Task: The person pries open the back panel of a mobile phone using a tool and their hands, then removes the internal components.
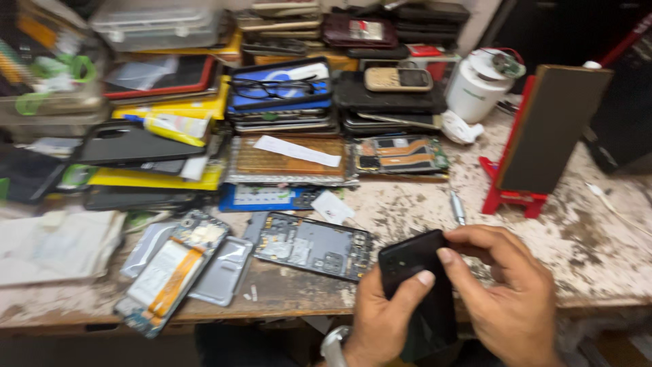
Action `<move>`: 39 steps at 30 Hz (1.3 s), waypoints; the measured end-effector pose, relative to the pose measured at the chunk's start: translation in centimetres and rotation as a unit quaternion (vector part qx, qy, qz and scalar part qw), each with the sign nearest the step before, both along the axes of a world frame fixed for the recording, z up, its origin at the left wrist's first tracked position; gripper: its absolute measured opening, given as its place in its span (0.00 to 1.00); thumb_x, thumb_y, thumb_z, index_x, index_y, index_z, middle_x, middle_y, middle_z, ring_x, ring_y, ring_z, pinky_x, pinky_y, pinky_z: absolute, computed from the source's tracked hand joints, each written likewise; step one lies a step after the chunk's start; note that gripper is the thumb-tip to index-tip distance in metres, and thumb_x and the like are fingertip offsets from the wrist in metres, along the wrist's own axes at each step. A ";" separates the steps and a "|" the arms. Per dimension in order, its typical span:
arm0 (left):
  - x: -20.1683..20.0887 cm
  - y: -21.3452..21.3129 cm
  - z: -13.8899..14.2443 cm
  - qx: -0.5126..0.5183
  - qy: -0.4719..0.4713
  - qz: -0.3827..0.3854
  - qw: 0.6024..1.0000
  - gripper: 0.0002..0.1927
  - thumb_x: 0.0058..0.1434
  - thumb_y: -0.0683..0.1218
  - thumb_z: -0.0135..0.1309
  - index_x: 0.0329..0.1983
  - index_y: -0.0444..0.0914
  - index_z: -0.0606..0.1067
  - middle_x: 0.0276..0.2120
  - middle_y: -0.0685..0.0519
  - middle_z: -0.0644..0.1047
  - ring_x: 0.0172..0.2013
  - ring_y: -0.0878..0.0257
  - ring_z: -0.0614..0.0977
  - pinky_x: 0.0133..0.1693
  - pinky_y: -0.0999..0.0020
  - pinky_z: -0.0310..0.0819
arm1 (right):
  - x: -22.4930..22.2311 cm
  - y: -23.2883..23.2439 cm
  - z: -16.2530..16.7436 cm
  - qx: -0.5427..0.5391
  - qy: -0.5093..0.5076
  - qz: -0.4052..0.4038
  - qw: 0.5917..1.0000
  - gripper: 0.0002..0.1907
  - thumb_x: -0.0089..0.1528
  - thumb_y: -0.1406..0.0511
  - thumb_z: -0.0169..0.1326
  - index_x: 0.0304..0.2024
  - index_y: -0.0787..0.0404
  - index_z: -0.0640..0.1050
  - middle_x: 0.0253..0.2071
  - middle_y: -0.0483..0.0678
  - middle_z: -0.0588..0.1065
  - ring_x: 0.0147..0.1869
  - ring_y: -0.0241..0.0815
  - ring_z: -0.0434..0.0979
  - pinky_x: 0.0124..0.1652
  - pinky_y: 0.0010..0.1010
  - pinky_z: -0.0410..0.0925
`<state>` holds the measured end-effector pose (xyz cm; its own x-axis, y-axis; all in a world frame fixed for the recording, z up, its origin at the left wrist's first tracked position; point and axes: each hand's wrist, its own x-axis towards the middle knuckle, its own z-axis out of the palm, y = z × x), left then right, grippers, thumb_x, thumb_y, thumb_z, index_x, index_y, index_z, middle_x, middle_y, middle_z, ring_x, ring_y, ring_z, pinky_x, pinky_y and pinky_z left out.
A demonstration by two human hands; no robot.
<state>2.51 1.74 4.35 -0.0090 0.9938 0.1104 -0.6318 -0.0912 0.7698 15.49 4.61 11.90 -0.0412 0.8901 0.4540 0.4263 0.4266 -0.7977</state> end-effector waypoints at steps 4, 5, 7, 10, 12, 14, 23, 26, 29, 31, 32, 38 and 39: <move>0.2 -0.3 -0.4 0.012 -0.006 0.004 1.000 0.15 0.69 0.39 0.54 0.58 0.33 0.76 0.47 0.55 0.81 0.47 0.69 0.80 0.51 0.71 0.76 | 0.0 -0.1 -1.3 -0.006 0.019 -0.003 1.000 0.12 0.59 0.76 0.60 0.46 0.70 0.79 0.47 0.51 0.77 0.51 0.38 0.80 0.53 0.26 0.73; 0.2 -0.3 -0.6 0.014 -0.004 0.005 1.000 0.16 0.69 0.39 0.54 0.59 0.33 0.76 0.48 0.55 0.80 0.47 0.69 0.80 0.52 0.71 0.76 | 0.1 -0.2 -1.7 -0.005 0.008 -0.013 1.000 0.12 0.59 0.76 0.61 0.46 0.70 0.79 0.46 0.51 0.78 0.51 0.38 0.80 0.53 0.27 0.73; 0.3 -0.6 -0.8 -0.006 -0.026 -0.012 1.000 0.17 0.68 0.39 0.54 0.60 0.33 0.76 0.48 0.55 0.81 0.48 0.69 0.80 0.53 0.71 0.76 | 0.6 -0.2 -2.7 0.001 0.004 -0.012 1.000 0.14 0.59 0.76 0.61 0.48 0.71 0.79 0.48 0.53 0.77 0.52 0.39 0.80 0.54 0.29 0.73; 0.1 -1.2 -0.9 -0.006 -0.015 -0.005 1.000 0.18 0.68 0.40 0.55 0.61 0.33 0.76 0.49 0.55 0.80 0.50 0.69 0.80 0.56 0.71 0.75 | 1.7 0.8 -4.8 0.016 0.009 0.021 1.000 0.18 0.55 0.75 0.62 0.48 0.71 0.78 0.45 0.54 0.77 0.48 0.41 0.82 0.51 0.31 0.75; -0.5 -1.8 -0.8 -0.004 -0.002 -0.002 1.000 0.19 0.68 0.40 0.56 0.62 0.33 0.76 0.49 0.55 0.80 0.50 0.69 0.80 0.56 0.71 0.75 | 2.4 1.9 -6.7 0.037 0.005 0.036 0.999 0.18 0.54 0.74 0.64 0.46 0.72 0.77 0.41 0.54 0.78 0.45 0.43 0.83 0.51 0.33 0.76; -0.5 -2.3 -0.4 -0.007 -0.003 -0.010 1.000 0.20 0.68 0.40 0.56 0.63 0.33 0.76 0.48 0.55 0.80 0.49 0.69 0.80 0.55 0.71 0.74 | 3.4 3.0 -8.8 0.056 -0.007 0.031 0.998 0.17 0.55 0.74 0.66 0.44 0.72 0.76 0.37 0.55 0.78 0.42 0.45 0.83 0.53 0.35 0.76; -0.8 -4.0 -0.7 0.021 0.031 -0.023 0.999 0.18 0.70 0.40 0.58 0.62 0.34 0.77 0.48 0.53 0.81 0.52 0.70 0.81 0.60 0.72 0.72 | 7.5 7.5 -14.9 0.021 0.006 0.052 0.998 0.14 0.59 0.73 0.66 0.38 0.67 0.71 0.34 0.56 0.79 0.40 0.47 0.83 0.50 0.38 0.76; -0.7 -3.9 -1.1 0.055 0.059 0.000 0.997 0.15 0.71 0.40 0.60 0.58 0.33 0.75 0.47 0.53 0.81 0.52 0.70 0.81 0.61 0.71 0.72 | 7.8 7.7 -14.6 0.024 0.002 0.059 0.998 0.15 0.60 0.72 0.66 0.40 0.67 0.70 0.36 0.56 0.78 0.42 0.47 0.83 0.51 0.38 0.76; -1.0 -4.0 -1.4 0.056 0.079 -0.002 0.995 0.15 0.71 0.40 0.60 0.58 0.32 0.75 0.47 0.53 0.81 0.51 0.70 0.81 0.60 0.71 0.72 | 7.9 7.9 -14.1 0.019 -0.004 0.071 0.997 0.16 0.58 0.71 0.66 0.40 0.67 0.70 0.36 0.57 0.78 0.45 0.48 0.84 0.51 0.38 0.76; -1.2 -4.2 -1.5 0.051 0.036 -0.018 0.998 0.15 0.71 0.40 0.58 0.59 0.34 0.75 0.46 0.54 0.81 0.50 0.70 0.80 0.59 0.72 0.72 | 7.4 7.6 -12.7 0.009 -0.009 0.082 0.997 0.16 0.57 0.70 0.67 0.40 0.67 0.72 0.35 0.58 0.79 0.44 0.49 0.84 0.50 0.39 0.77; -1.3 -4.1 -1.5 0.049 0.013 -0.026 0.998 0.16 0.71 0.40 0.58 0.60 0.34 0.75 0.46 0.54 0.81 0.49 0.71 0.80 0.59 0.72 0.72 | 6.7 7.2 -11.6 0.004 -0.027 0.075 0.997 0.16 0.56 0.70 0.67 0.40 0.68 0.73 0.34 0.58 0.80 0.43 0.50 0.84 0.51 0.40 0.76; -2.3 -3.8 -0.9 0.026 0.053 -0.001 0.998 0.21 0.66 0.42 0.58 0.62 0.34 0.77 0.47 0.53 0.80 0.50 0.67 0.80 0.57 0.69 0.73 | -2.4 2.8 1.4 0.131 -0.190 0.092 0.969 0.14 0.55 0.68 0.65 0.42 0.66 0.79 0.38 0.55 0.81 0.45 0.49 0.84 0.49 0.40 0.74; -2.5 -3.8 -0.8 0.024 0.056 -0.010 0.998 0.21 0.67 0.43 0.58 0.62 0.34 0.76 0.48 0.53 0.80 0.51 0.67 0.80 0.58 0.69 0.72 | -5.0 2.2 4.2 0.182 -0.216 0.145 0.948 0.14 0.55 0.67 0.64 0.42 0.64 0.80 0.40 0.53 0.81 0.45 0.48 0.83 0.48 0.38 0.74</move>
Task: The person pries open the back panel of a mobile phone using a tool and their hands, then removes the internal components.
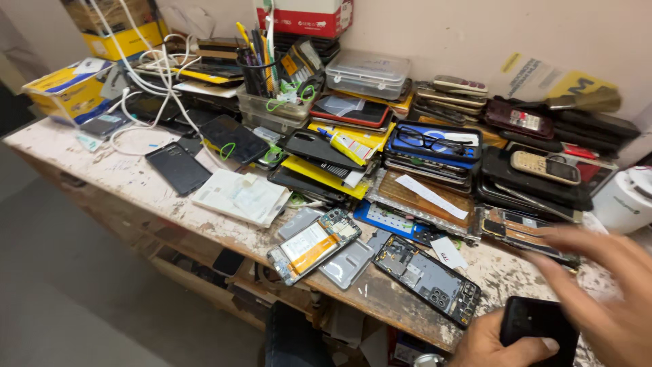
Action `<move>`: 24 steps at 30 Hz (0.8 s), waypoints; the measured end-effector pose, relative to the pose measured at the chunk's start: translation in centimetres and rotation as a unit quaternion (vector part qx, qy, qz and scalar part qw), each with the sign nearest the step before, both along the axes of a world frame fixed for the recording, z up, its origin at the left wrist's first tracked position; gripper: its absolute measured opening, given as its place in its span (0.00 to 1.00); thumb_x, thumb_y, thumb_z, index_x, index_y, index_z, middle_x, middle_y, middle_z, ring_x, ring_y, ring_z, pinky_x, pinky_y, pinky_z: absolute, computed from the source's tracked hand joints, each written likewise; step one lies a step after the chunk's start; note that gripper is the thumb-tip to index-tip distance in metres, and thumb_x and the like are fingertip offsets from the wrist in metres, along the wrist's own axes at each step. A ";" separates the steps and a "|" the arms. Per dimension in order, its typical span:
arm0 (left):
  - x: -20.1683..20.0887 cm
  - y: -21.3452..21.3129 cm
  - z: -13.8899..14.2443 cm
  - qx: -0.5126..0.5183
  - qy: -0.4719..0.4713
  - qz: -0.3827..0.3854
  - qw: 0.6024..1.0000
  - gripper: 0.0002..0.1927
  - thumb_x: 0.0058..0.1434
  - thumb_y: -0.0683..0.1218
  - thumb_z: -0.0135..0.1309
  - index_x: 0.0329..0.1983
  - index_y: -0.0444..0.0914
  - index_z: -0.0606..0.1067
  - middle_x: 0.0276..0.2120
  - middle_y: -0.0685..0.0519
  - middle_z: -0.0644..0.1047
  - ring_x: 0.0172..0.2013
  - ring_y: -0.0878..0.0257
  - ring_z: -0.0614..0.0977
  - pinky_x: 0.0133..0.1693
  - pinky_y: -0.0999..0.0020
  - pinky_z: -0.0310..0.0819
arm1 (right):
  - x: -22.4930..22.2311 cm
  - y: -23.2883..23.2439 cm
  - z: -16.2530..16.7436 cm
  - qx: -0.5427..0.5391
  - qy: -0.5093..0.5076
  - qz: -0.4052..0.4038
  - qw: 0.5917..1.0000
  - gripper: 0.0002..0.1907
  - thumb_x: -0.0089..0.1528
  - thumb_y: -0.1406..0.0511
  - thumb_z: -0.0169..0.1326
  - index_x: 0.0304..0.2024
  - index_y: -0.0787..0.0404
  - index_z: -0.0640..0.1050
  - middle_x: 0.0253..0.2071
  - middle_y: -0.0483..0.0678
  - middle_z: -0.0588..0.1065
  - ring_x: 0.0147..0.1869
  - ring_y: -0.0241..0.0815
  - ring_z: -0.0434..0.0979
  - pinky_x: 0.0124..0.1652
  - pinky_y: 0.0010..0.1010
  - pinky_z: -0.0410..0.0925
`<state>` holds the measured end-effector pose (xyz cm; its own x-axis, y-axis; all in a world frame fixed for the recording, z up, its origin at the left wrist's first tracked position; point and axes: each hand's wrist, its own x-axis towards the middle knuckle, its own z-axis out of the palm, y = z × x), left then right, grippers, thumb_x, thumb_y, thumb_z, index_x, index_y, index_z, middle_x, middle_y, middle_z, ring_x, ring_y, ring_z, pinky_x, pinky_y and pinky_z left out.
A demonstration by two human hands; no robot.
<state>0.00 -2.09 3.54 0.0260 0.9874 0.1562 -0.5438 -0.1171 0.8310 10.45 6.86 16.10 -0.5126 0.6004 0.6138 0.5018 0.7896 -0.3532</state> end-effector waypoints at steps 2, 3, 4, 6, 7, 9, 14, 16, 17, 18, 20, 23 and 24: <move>-0.7 0.1 0.2 -0.001 0.013 -0.021 1.000 0.21 0.67 0.45 0.58 0.62 0.34 0.75 0.49 0.53 0.80 0.53 0.66 0.80 0.60 0.68 0.71 | -6.9 -0.7 4.0 0.051 -0.071 0.103 0.991 0.14 0.54 0.65 0.62 0.43 0.61 0.81 0.44 0.50 0.81 0.47 0.46 0.82 0.45 0.36 0.73; -1.0 0.1 0.4 0.008 0.023 -0.016 1.000 0.19 0.68 0.45 0.58 0.60 0.32 0.75 0.48 0.52 0.80 0.53 0.65 0.80 0.60 0.67 0.70 | -11.2 -1.1 4.7 0.042 -0.104 0.100 0.989 0.14 0.59 0.60 0.64 0.45 0.60 0.82 0.46 0.49 0.81 0.36 0.43 0.81 0.38 0.32 0.73; -1.2 0.1 0.7 0.017 0.034 -0.011 0.999 0.17 0.69 0.45 0.58 0.57 0.31 0.75 0.47 0.51 0.80 0.54 0.64 0.80 0.61 0.66 0.70 | -15.3 -0.8 5.4 0.095 -0.161 0.208 0.960 0.08 0.59 0.64 0.60 0.37 0.61 0.79 0.33 0.51 0.77 0.38 0.52 0.78 0.38 0.42 0.72; -1.6 -0.2 1.1 0.010 0.069 -0.007 0.998 0.19 0.70 0.46 0.58 0.59 0.30 0.73 0.49 0.49 0.79 0.56 0.63 0.79 0.61 0.65 0.69 | -23.1 -0.5 4.7 0.127 -0.206 0.269 0.932 0.08 0.57 0.65 0.58 0.36 0.62 0.77 0.33 0.54 0.75 0.40 0.57 0.77 0.39 0.47 0.72; -1.9 -0.3 1.4 0.007 0.080 -0.006 0.997 0.18 0.70 0.45 0.58 0.58 0.30 0.73 0.49 0.49 0.79 0.56 0.63 0.79 0.61 0.65 0.70 | -26.6 -0.4 3.7 0.108 -0.279 0.207 0.932 0.10 0.60 0.63 0.58 0.33 0.64 0.77 0.31 0.56 0.75 0.40 0.58 0.78 0.39 0.48 0.72; -2.7 -0.8 2.0 0.009 0.090 -0.006 0.996 0.18 0.70 0.45 0.57 0.58 0.30 0.74 0.49 0.49 0.79 0.55 0.63 0.79 0.60 0.65 0.70 | -31.3 0.0 1.6 0.171 -0.317 0.171 0.917 0.05 0.58 0.68 0.55 0.32 0.65 0.78 0.33 0.56 0.76 0.40 0.57 0.79 0.40 0.48 0.74; -5.1 -2.3 3.2 0.021 0.091 -0.004 0.996 0.17 0.70 0.45 0.57 0.57 0.31 0.74 0.48 0.49 0.80 0.54 0.62 0.80 0.59 0.64 0.71 | -35.0 0.9 -2.0 0.195 -0.354 0.138 0.904 0.05 0.54 0.70 0.55 0.31 0.66 0.78 0.32 0.57 0.76 0.40 0.56 0.80 0.38 0.46 0.75; -5.6 -2.7 3.3 0.022 0.088 -0.005 0.996 0.16 0.70 0.45 0.56 0.56 0.31 0.75 0.48 0.50 0.80 0.54 0.62 0.80 0.58 0.64 0.71 | -35.4 1.0 -2.6 0.206 -0.350 0.127 0.905 0.05 0.53 0.70 0.55 0.31 0.66 0.78 0.32 0.57 0.76 0.40 0.56 0.80 0.38 0.46 0.75; -5.8 -2.8 3.2 0.023 0.088 -0.009 0.996 0.16 0.70 0.45 0.56 0.56 0.31 0.75 0.48 0.50 0.80 0.54 0.62 0.80 0.58 0.64 0.71 | -35.4 1.0 -2.8 0.206 -0.342 0.121 0.909 0.05 0.53 0.70 0.55 0.31 0.66 0.78 0.32 0.57 0.76 0.40 0.56 0.80 0.38 0.46 0.74; -5.9 -2.9 3.1 0.022 0.089 -0.008 0.996 0.16 0.70 0.45 0.56 0.56 0.31 0.75 0.48 0.50 0.80 0.53 0.62 0.80 0.58 0.64 0.72 | -35.5 1.1 -3.0 0.206 -0.332 0.114 0.913 0.05 0.54 0.70 0.55 0.31 0.66 0.77 0.32 0.57 0.76 0.39 0.56 0.80 0.38 0.46 0.74; -5.7 -3.0 2.8 0.022 0.089 -0.008 0.996 0.15 0.70 0.45 0.56 0.56 0.31 0.75 0.48 0.50 0.81 0.53 0.62 0.81 0.57 0.64 0.72 | -35.4 1.3 -3.2 0.200 -0.320 0.098 0.921 0.05 0.54 0.71 0.55 0.33 0.65 0.77 0.32 0.56 0.76 0.39 0.56 0.80 0.39 0.46 0.74; -5.4 -2.9 2.3 0.020 0.092 -0.005 0.996 0.15 0.70 0.44 0.55 0.55 0.31 0.76 0.47 0.50 0.81 0.52 0.62 0.81 0.56 0.64 0.73 | -34.9 1.5 -3.0 0.206 -0.237 0.107 0.943 0.05 0.52 0.71 0.56 0.32 0.64 0.76 0.32 0.55 0.77 0.40 0.57 0.80 0.39 0.46 0.73; -5.2 -2.8 2.1 0.020 0.094 -0.005 0.995 0.15 0.70 0.44 0.55 0.55 0.31 0.76 0.47 0.50 0.81 0.52 0.62 0.81 0.56 0.64 0.73 | -34.6 1.6 -2.9 0.210 -0.199 0.113 0.951 0.05 0.52 0.71 0.56 0.31 0.63 0.75 0.32 0.54 0.77 0.40 0.57 0.79 0.38 0.46 0.73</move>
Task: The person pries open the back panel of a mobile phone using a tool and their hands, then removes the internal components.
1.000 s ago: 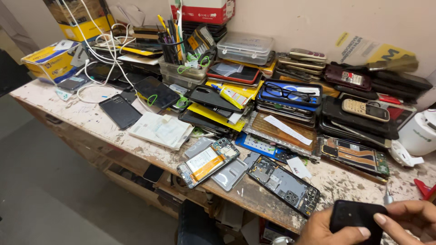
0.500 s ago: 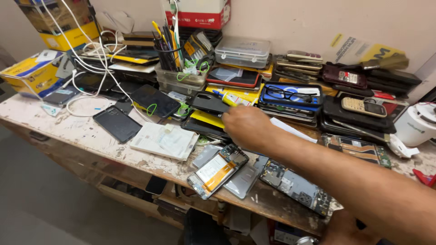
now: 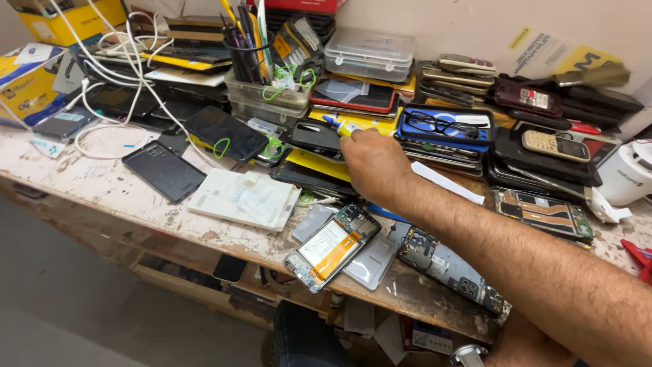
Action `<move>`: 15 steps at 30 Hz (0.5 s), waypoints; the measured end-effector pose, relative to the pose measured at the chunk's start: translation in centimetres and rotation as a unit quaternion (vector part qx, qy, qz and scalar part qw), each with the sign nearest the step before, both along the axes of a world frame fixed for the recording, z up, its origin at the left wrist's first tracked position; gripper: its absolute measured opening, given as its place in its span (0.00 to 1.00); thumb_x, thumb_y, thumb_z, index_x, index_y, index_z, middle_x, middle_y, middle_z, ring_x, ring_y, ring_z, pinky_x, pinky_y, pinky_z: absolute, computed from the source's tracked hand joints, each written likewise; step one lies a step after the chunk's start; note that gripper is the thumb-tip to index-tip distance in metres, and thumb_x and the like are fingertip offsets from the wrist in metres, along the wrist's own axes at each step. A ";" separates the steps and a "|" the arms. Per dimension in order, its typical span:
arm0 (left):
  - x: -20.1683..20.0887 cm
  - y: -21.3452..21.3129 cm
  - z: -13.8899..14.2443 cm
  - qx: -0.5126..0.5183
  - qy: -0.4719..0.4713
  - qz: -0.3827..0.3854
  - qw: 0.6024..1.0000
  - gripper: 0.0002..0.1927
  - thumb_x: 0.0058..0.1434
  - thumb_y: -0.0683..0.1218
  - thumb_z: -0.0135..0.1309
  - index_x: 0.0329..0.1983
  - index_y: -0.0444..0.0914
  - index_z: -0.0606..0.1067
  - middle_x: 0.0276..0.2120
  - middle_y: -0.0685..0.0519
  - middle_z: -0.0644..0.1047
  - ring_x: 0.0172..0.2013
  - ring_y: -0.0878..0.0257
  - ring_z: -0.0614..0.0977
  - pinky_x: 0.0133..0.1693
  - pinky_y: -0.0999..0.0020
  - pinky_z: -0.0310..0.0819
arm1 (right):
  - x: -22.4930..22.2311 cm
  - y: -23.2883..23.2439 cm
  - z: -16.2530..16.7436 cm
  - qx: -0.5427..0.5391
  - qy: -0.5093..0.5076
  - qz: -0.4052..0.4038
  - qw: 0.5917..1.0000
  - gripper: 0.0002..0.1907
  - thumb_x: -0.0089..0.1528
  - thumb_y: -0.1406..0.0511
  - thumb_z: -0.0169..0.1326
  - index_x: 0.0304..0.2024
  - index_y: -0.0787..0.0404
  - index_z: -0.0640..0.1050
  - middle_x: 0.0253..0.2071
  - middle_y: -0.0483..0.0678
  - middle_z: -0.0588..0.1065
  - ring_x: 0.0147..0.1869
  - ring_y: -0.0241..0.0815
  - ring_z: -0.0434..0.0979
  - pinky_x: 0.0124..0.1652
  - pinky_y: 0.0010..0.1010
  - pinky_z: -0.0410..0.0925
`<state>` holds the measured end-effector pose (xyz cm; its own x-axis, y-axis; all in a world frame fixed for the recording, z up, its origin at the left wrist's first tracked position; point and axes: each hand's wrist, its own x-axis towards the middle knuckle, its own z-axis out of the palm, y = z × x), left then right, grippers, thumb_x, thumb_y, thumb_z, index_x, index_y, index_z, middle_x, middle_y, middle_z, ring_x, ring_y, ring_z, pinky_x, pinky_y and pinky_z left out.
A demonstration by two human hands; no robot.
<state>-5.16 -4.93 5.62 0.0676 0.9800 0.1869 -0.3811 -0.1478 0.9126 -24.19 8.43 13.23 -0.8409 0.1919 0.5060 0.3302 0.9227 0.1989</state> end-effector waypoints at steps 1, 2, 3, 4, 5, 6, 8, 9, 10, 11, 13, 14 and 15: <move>0.2 0.0 -0.2 -0.002 -0.001 -0.001 1.000 0.14 0.70 0.44 0.55 0.55 0.31 0.76 0.47 0.50 0.81 0.52 0.62 0.81 0.56 0.64 0.73 | 0.2 0.1 0.2 -0.074 -0.013 -0.030 0.997 0.05 0.53 0.68 0.59 0.31 0.62 0.76 0.32 0.54 0.77 0.40 0.57 0.79 0.38 0.47 0.72; 0.4 0.2 -0.4 -0.003 0.000 -0.001 1.000 0.14 0.70 0.44 0.55 0.54 0.31 0.76 0.47 0.50 0.81 0.52 0.62 0.81 0.55 0.64 0.73 | 0.3 0.3 0.5 -0.147 -0.026 -0.061 0.987 0.08 0.54 0.65 0.61 0.30 0.61 0.76 0.32 0.54 0.77 0.40 0.57 0.79 0.39 0.48 0.71; 0.7 0.2 -0.7 -0.005 0.002 -0.001 1.000 0.14 0.70 0.44 0.55 0.54 0.31 0.76 0.47 0.50 0.81 0.52 0.61 0.81 0.55 0.64 0.73 | 0.5 0.5 0.8 -0.220 -0.038 -0.091 0.971 0.11 0.56 0.61 0.64 0.29 0.60 0.76 0.31 0.54 0.77 0.40 0.57 0.79 0.39 0.48 0.71; 0.9 0.4 -1.0 -0.007 0.004 0.001 1.000 0.14 0.70 0.44 0.54 0.54 0.31 0.76 0.47 0.50 0.82 0.51 0.61 0.81 0.55 0.64 0.73 | 0.7 0.8 1.2 -0.222 -0.002 -0.072 0.972 0.11 0.57 0.62 0.63 0.31 0.61 0.75 0.32 0.55 0.78 0.40 0.58 0.79 0.39 0.49 0.71; 1.2 0.5 -1.3 -0.008 0.005 0.002 1.000 0.14 0.70 0.44 0.54 0.54 0.31 0.76 0.47 0.50 0.82 0.51 0.61 0.82 0.54 0.64 0.74 | 0.9 1.0 1.5 -0.223 0.034 -0.053 0.973 0.11 0.58 0.63 0.63 0.33 0.61 0.75 0.32 0.55 0.78 0.39 0.59 0.79 0.39 0.49 0.70; 1.5 0.6 -1.7 -0.010 0.004 0.002 1.000 0.14 0.70 0.44 0.54 0.53 0.31 0.76 0.47 0.50 0.82 0.51 0.61 0.82 0.54 0.64 0.74 | 1.2 1.3 1.7 -0.224 0.069 -0.033 0.971 0.11 0.59 0.63 0.63 0.34 0.62 0.74 0.32 0.56 0.78 0.39 0.59 0.79 0.38 0.50 0.70; 2.1 0.9 -2.5 -0.013 0.007 0.002 1.000 0.13 0.70 0.44 0.54 0.53 0.31 0.77 0.46 0.50 0.82 0.51 0.61 0.82 0.54 0.64 0.74 | 1.4 1.5 2.0 -0.199 0.115 0.013 0.973 0.11 0.63 0.66 0.61 0.41 0.64 0.73 0.35 0.56 0.78 0.42 0.60 0.78 0.40 0.51 0.70; 2.4 1.1 -3.0 -0.013 0.008 0.003 1.000 0.13 0.70 0.44 0.54 0.53 0.32 0.77 0.46 0.50 0.82 0.50 0.61 0.82 0.53 0.64 0.74 | 1.5 1.5 2.1 -0.186 0.139 0.035 0.972 0.11 0.65 0.67 0.60 0.45 0.64 0.73 0.37 0.57 0.78 0.44 0.61 0.78 0.40 0.51 0.70; 2.7 1.3 -3.4 -0.015 0.008 0.003 1.000 0.13 0.70 0.44 0.54 0.53 0.32 0.77 0.46 0.50 0.82 0.50 0.61 0.82 0.53 0.64 0.74 | 1.6 1.5 2.1 -0.173 0.161 0.049 0.971 0.12 0.63 0.68 0.59 0.46 0.64 0.74 0.39 0.57 0.78 0.44 0.61 0.78 0.41 0.51 0.70; 3.0 1.4 -3.8 -0.017 0.008 0.005 1.000 0.13 0.69 0.44 0.53 0.52 0.32 0.77 0.46 0.50 0.82 0.50 0.61 0.82 0.53 0.64 0.75 | 1.6 1.5 2.2 -0.160 0.182 0.063 0.968 0.13 0.61 0.68 0.59 0.48 0.64 0.75 0.41 0.57 0.78 0.45 0.61 0.78 0.41 0.50 0.70; 3.6 1.8 -4.3 -0.015 0.017 0.015 1.000 0.12 0.69 0.44 0.53 0.52 0.32 0.77 0.46 0.50 0.83 0.50 0.61 0.83 0.52 0.64 0.75 | 1.5 1.4 2.5 -0.159 0.217 0.088 0.959 0.14 0.59 0.69 0.60 0.47 0.64 0.76 0.42 0.57 0.77 0.45 0.59 0.79 0.42 0.47 0.71; 4.0 2.0 -4.4 -0.012 0.020 0.020 1.000 0.12 0.69 0.43 0.53 0.52 0.32 0.78 0.46 0.50 0.83 0.49 0.61 0.83 0.52 0.64 0.75 | 1.3 1.3 3.0 -0.172 0.229 0.094 0.954 0.13 0.58 0.70 0.60 0.45 0.63 0.76 0.41 0.56 0.77 0.44 0.57 0.79 0.43 0.45 0.72; 4.2 2.4 -4.5 -0.005 0.019 0.038 0.999 0.12 0.69 0.43 0.53 0.51 0.32 0.78 0.46 0.50 0.83 0.49 0.61 0.83 0.51 0.64 0.75 | 1.7 1.3 3.5 -0.181 0.240 0.091 0.949 0.11 0.57 0.70 0.61 0.42 0.63 0.77 0.40 0.55 0.76 0.43 0.54 0.80 0.43 0.43 0.73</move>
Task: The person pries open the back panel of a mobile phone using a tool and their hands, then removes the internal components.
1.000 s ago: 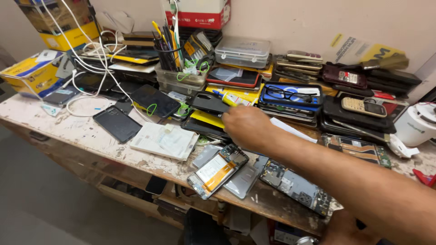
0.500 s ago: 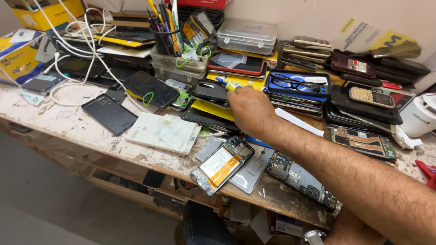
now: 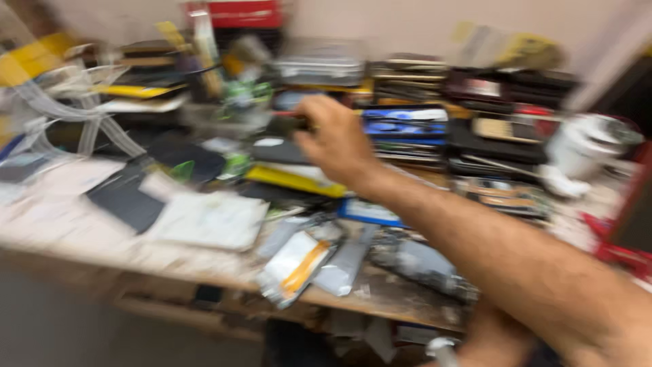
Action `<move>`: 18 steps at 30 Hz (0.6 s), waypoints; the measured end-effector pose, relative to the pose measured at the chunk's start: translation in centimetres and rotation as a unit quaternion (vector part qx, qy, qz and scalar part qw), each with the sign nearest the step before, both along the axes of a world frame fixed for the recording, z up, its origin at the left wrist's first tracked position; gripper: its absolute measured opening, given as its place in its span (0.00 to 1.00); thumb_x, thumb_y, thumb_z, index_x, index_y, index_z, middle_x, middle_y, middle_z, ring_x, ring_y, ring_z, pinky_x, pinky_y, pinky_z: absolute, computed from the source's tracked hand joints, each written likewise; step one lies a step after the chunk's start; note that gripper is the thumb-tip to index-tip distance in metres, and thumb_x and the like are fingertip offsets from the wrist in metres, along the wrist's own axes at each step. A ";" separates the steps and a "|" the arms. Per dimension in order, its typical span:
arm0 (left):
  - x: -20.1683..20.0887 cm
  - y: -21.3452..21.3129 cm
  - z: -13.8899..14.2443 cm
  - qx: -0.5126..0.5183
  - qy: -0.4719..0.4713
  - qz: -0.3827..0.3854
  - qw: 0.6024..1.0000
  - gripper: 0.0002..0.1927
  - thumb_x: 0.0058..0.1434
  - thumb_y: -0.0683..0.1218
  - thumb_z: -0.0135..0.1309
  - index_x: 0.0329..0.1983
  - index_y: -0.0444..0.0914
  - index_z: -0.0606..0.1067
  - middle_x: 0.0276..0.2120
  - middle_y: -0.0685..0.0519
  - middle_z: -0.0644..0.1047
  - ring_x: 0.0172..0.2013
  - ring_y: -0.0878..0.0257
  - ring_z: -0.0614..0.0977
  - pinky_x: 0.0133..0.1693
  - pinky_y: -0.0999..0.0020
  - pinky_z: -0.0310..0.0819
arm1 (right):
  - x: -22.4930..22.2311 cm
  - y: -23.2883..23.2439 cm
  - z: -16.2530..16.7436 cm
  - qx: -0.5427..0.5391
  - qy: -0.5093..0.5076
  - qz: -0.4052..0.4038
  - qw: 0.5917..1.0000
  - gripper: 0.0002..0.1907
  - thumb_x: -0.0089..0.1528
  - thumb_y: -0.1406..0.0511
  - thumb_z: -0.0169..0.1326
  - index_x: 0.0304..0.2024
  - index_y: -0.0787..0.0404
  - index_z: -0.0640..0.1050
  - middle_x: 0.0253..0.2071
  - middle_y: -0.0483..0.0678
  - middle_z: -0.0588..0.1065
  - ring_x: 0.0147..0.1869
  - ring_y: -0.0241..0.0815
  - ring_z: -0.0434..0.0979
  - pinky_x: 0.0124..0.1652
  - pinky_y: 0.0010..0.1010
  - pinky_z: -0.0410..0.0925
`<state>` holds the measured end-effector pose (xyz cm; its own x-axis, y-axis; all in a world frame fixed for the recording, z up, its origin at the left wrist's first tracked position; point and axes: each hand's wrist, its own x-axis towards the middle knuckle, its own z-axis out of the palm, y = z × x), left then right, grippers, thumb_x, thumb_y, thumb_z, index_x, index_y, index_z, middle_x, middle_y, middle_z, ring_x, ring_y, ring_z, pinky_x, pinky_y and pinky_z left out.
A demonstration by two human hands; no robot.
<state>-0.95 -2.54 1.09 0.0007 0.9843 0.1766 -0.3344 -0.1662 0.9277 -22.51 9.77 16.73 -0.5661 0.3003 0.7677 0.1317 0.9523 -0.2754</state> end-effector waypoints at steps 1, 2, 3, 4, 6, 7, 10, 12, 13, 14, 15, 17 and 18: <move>0.2 0.4 0.0 0.013 -0.004 0.020 1.000 0.12 0.69 0.43 0.53 0.51 0.32 0.78 0.46 0.50 0.83 0.49 0.61 0.83 0.51 0.64 0.76 | 0.2 -0.1 0.7 -0.034 0.043 0.050 0.997 0.11 0.57 0.69 0.63 0.42 0.62 0.77 0.39 0.52 0.76 0.43 0.49 0.81 0.44 0.38 0.74; 0.2 0.5 -0.1 0.022 -0.009 0.035 0.999 0.12 0.69 0.43 0.52 0.51 0.32 0.78 0.45 0.50 0.83 0.49 0.61 0.83 0.51 0.64 0.76 | 0.6 -0.1 1.6 -0.064 0.086 0.094 0.990 0.11 0.57 0.68 0.64 0.41 0.61 0.77 0.39 0.50 0.76 0.43 0.43 0.81 0.45 0.33 0.76; 0.3 0.5 -0.2 -0.003 -0.012 0.026 1.000 0.12 0.69 0.43 0.52 0.51 0.32 0.78 0.45 0.50 0.83 0.49 0.61 0.83 0.51 0.64 0.76 | 1.8 -0.1 2.6 -0.077 0.074 0.067 0.992 0.11 0.58 0.68 0.65 0.41 0.61 0.78 0.38 0.48 0.75 0.42 0.40 0.80 0.44 0.31 0.75; 0.1 0.5 -0.4 -0.042 -0.016 0.012 0.999 0.12 0.67 0.44 0.54 0.50 0.33 0.78 0.45 0.52 0.84 0.48 0.63 0.83 0.50 0.66 0.76 | 3.1 -0.5 3.5 -0.093 0.063 0.045 0.993 0.10 0.58 0.68 0.67 0.40 0.61 0.79 0.37 0.47 0.75 0.42 0.37 0.79 0.43 0.30 0.74; -0.1 0.8 -0.9 -0.079 -0.029 0.005 0.996 0.13 0.64 0.44 0.58 0.50 0.35 0.79 0.43 0.53 0.84 0.45 0.65 0.83 0.49 0.68 0.76 | 6.8 -1.5 5.5 -0.198 0.119 0.146 0.962 0.09 0.64 0.69 0.62 0.43 0.63 0.76 0.43 0.43 0.78 0.49 0.33 0.78 0.50 0.26 0.75; -0.1 0.8 -1.3 -0.081 -0.045 0.009 0.996 0.14 0.63 0.44 0.59 0.50 0.35 0.79 0.42 0.51 0.84 0.43 0.65 0.83 0.48 0.68 0.76 | 9.6 -2.0 6.4 -0.203 0.109 0.150 0.961 0.08 0.67 0.70 0.61 0.45 0.63 0.75 0.42 0.43 0.76 0.48 0.31 0.77 0.50 0.25 0.75; 0.6 1.0 -2.6 -0.115 -0.112 0.027 0.987 0.14 0.59 0.41 0.62 0.48 0.31 0.81 0.39 0.45 0.85 0.39 0.60 0.84 0.44 0.65 0.78 | 21.1 -4.1 8.4 -0.152 0.104 0.113 0.976 0.08 0.71 0.75 0.60 0.49 0.62 0.74 0.47 0.43 0.75 0.50 0.30 0.75 0.51 0.24 0.72; 1.0 1.6 -3.7 -0.113 -0.138 0.024 0.984 0.17 0.57 0.40 0.61 0.50 0.31 0.81 0.40 0.44 0.85 0.40 0.59 0.86 0.45 0.65 0.79 | 28.4 -4.5 9.7 -0.134 0.111 0.012 0.985 0.11 0.68 0.78 0.58 0.50 0.62 0.75 0.48 0.46 0.77 0.47 0.32 0.76 0.48 0.25 0.72; 0.9 2.2 -4.2 -0.090 -0.135 0.016 0.987 0.20 0.55 0.39 0.60 0.53 0.33 0.81 0.42 0.44 0.86 0.43 0.58 0.87 0.47 0.66 0.80 | 31.9 -4.3 10.3 -0.131 0.114 -0.050 0.984 0.13 0.66 0.79 0.57 0.50 0.62 0.75 0.47 0.47 0.77 0.45 0.33 0.77 0.47 0.26 0.73; 1.1 2.8 -4.8 -0.068 -0.132 0.009 0.989 0.24 0.54 0.39 0.59 0.56 0.35 0.80 0.45 0.45 0.87 0.45 0.58 0.88 0.50 0.67 0.80 | 35.0 -3.8 11.0 -0.103 0.123 -0.111 0.981 0.13 0.67 0.79 0.55 0.51 0.63 0.74 0.48 0.47 0.77 0.48 0.34 0.78 0.53 0.26 0.74; 1.3 3.5 -5.5 -0.101 -0.140 -0.009 0.985 0.25 0.53 0.40 0.59 0.57 0.37 0.79 0.43 0.44 0.87 0.42 0.56 0.89 0.47 0.64 0.82 | 37.9 -2.9 11.7 -0.116 0.174 -0.120 0.970 0.15 0.64 0.79 0.56 0.51 0.61 0.74 0.48 0.45 0.77 0.50 0.33 0.78 0.55 0.27 0.75; 1.9 4.6 -6.5 -0.146 -0.144 -0.019 0.979 0.25 0.53 0.40 0.59 0.57 0.37 0.79 0.43 0.44 0.87 0.42 0.56 0.89 0.47 0.64 0.82 | 43.4 -0.7 13.7 -0.134 0.263 -0.119 0.948 0.17 0.62 0.79 0.58 0.49 0.59 0.74 0.47 0.44 0.77 0.52 0.34 0.80 0.57 0.29 0.76; 2.2 4.9 -7.0 -0.161 -0.142 -0.018 0.976 0.25 0.53 0.40 0.59 0.57 0.37 0.79 0.43 0.44 0.87 0.42 0.56 0.89 0.46 0.64 0.82 | 46.0 0.3 14.5 -0.141 0.297 -0.116 0.937 0.16 0.63 0.79 0.59 0.47 0.58 0.74 0.45 0.45 0.77 0.50 0.36 0.81 0.57 0.31 0.78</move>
<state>1.28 2.35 -5.89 0.0322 0.9891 -0.1439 -0.5865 0.1353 0.7986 23.48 10.08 31.20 0.0421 0.6013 0.7979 0.0685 0.7950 -0.6027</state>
